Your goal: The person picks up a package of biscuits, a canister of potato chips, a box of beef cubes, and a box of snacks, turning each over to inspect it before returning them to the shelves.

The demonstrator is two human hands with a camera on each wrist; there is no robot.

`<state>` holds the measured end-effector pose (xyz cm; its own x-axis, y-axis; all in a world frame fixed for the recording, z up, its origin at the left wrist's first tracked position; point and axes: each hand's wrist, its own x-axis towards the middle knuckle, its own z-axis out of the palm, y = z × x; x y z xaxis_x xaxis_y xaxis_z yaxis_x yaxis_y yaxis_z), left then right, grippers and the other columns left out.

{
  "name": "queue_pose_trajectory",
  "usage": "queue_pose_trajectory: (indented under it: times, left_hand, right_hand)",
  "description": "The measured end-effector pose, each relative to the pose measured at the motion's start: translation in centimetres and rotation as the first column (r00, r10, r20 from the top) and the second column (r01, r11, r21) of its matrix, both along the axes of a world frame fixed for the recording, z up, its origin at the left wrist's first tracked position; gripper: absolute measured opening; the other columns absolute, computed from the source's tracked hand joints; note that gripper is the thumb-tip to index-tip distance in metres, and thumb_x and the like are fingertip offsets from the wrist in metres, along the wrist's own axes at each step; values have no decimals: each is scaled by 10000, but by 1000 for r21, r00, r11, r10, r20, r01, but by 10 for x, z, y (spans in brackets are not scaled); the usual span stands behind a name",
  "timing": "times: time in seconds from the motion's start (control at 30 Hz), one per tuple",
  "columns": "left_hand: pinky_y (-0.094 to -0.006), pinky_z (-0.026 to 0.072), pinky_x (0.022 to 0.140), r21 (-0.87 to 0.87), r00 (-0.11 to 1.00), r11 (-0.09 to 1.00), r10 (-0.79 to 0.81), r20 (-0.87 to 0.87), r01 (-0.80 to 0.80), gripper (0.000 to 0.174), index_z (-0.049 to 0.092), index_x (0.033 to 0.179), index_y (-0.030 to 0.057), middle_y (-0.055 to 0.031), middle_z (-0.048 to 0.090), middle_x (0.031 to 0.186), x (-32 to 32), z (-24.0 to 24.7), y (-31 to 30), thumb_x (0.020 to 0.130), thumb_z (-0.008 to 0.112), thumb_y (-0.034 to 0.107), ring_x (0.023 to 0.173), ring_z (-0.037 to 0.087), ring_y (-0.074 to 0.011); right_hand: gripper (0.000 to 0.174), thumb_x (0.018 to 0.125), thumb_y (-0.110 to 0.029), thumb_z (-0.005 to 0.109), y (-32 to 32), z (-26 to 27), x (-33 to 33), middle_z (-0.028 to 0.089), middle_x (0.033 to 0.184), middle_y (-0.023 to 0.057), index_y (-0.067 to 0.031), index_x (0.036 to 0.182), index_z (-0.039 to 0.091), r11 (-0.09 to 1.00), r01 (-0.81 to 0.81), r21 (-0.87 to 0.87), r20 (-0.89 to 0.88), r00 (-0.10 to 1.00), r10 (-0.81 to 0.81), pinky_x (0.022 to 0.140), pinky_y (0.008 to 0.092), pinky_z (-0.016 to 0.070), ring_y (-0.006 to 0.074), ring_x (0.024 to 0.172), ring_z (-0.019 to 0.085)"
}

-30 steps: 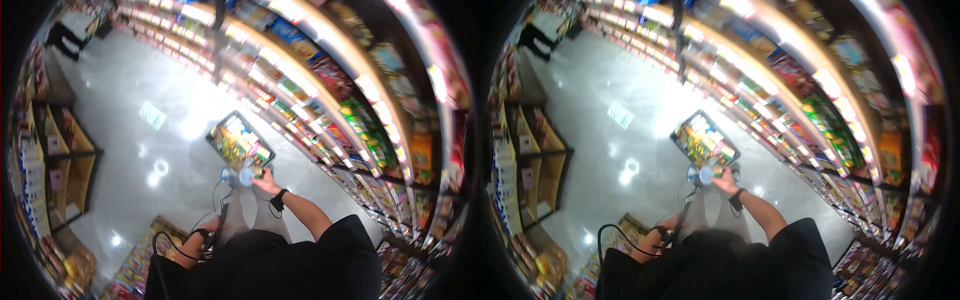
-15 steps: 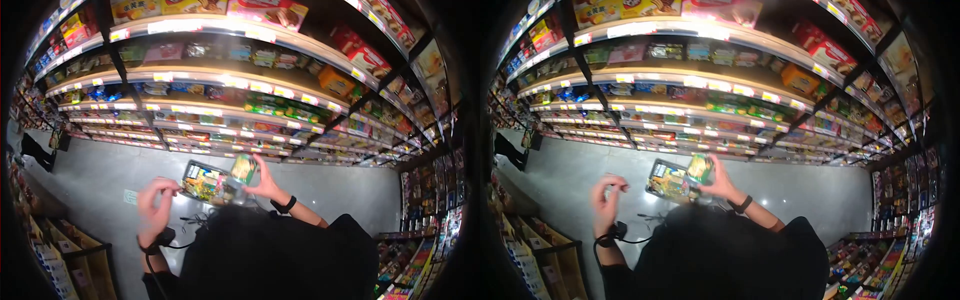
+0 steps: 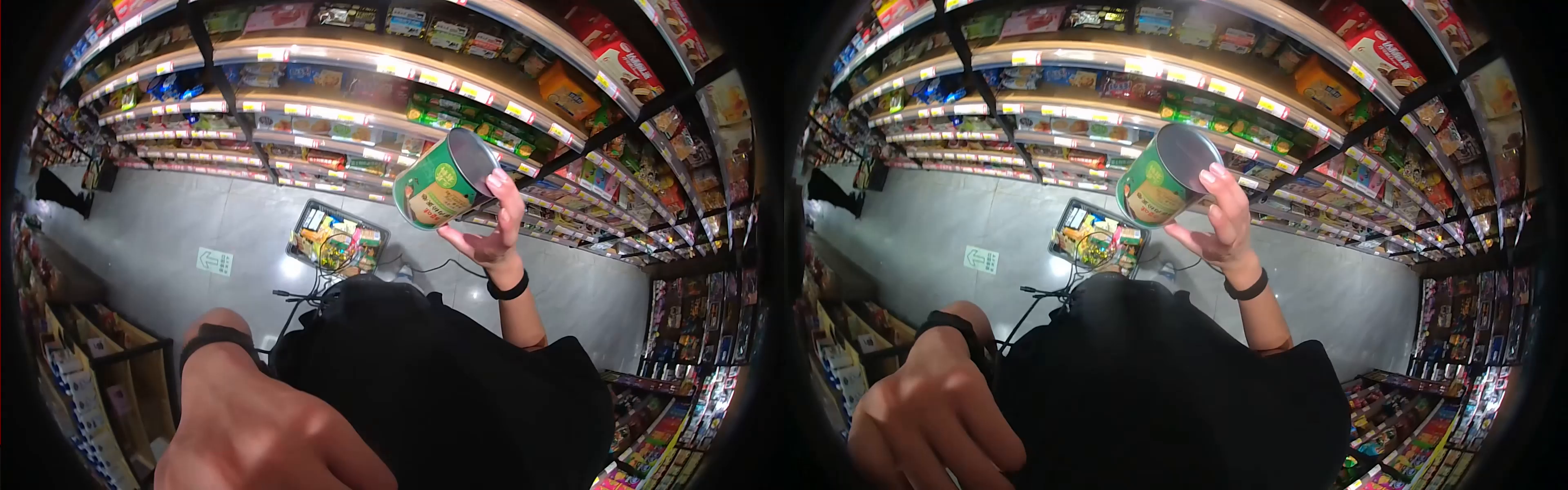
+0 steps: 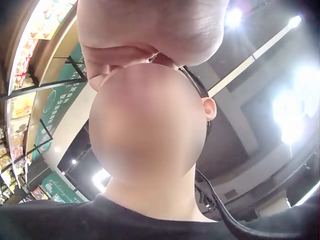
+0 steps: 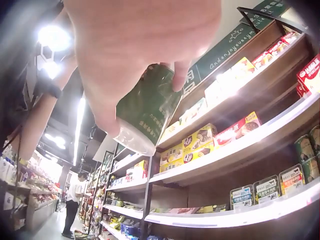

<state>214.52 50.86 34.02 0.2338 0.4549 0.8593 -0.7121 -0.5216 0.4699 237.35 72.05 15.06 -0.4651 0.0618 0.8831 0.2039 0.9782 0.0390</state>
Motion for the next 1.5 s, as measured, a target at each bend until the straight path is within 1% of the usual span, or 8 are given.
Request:
queue_pose_trajectory:
  times: [0.1,0.2,0.33,0.4,0.6,0.77,1.03,1.5]
  left_hand:
    - [-270,237,404,-61,992,995,-87,-96,81,97,590,1019,78,-107,637,739,-10,0,3,931,584,38,453,458,-139]
    - [-318,507,525,-29,951,954,294,-96,-298,204,644,1032,54,-161,714,822,-23,-33,9,837,689,89,628,670,-258]
    - [-410,417,1012,231,200,420,759,-619,-877,1009,356,1465,15,-172,542,1372,-34,-66,34,620,874,204,1277,519,-271]
    - [-428,393,1090,324,72,364,754,-653,-873,1088,321,1479,-10,-212,459,1422,-21,-79,48,618,940,230,1302,486,-348]
    - [-406,420,1082,-268,561,522,553,-617,-810,1151,300,1473,-22,-172,505,1390,-6,-131,75,578,966,262,1300,513,-270]
    - [-358,452,1041,-204,744,866,247,-621,-457,1063,467,1380,-5,-111,594,1301,-46,-150,98,493,993,253,1211,567,-191]
    - [-353,478,992,-345,787,935,-273,-553,81,1049,556,1287,-11,-130,623,1253,-40,-138,149,369,964,287,1130,619,-222]
    - [-369,504,963,-150,661,932,-342,-668,330,1023,496,1381,-28,-135,636,1275,2,-92,225,531,978,274,1140,624,-233]
  right_hand:
    - [1136,638,-200,934,-10,8,-3,495,1398,156,-178,1527,226,997,-13,76,-8,1000,14,1000,508,525,385,1262,533]
    - [1064,699,-208,903,-12,20,-10,511,1383,136,-178,1519,226,983,-27,181,-25,999,32,987,494,538,367,1263,536]
    - [686,821,-192,801,-14,28,-24,557,1334,73,-231,1399,434,956,-66,286,-58,995,86,955,452,548,321,1229,552]
    - [422,866,-251,750,-20,38,-30,571,1330,28,-282,1254,585,946,-89,311,-27,994,102,947,410,511,270,1203,554]
    - [361,862,-339,743,-57,49,-48,587,1311,-1,-268,1196,626,935,-280,215,78,960,270,975,384,433,253,1207,538]
    - [531,771,-408,836,-68,48,-55,504,1360,89,-199,1210,624,935,-348,67,-117,928,353,999,449,420,308,1193,542]
    - [442,797,-279,815,-52,38,-41,636,1203,75,-233,1184,607,953,-300,38,-75,950,303,1016,461,413,293,1210,542]
    - [396,920,-247,639,-5,32,-15,579,1301,34,-292,1299,536,960,-187,209,-257,937,238,1008,449,436,272,1192,553]
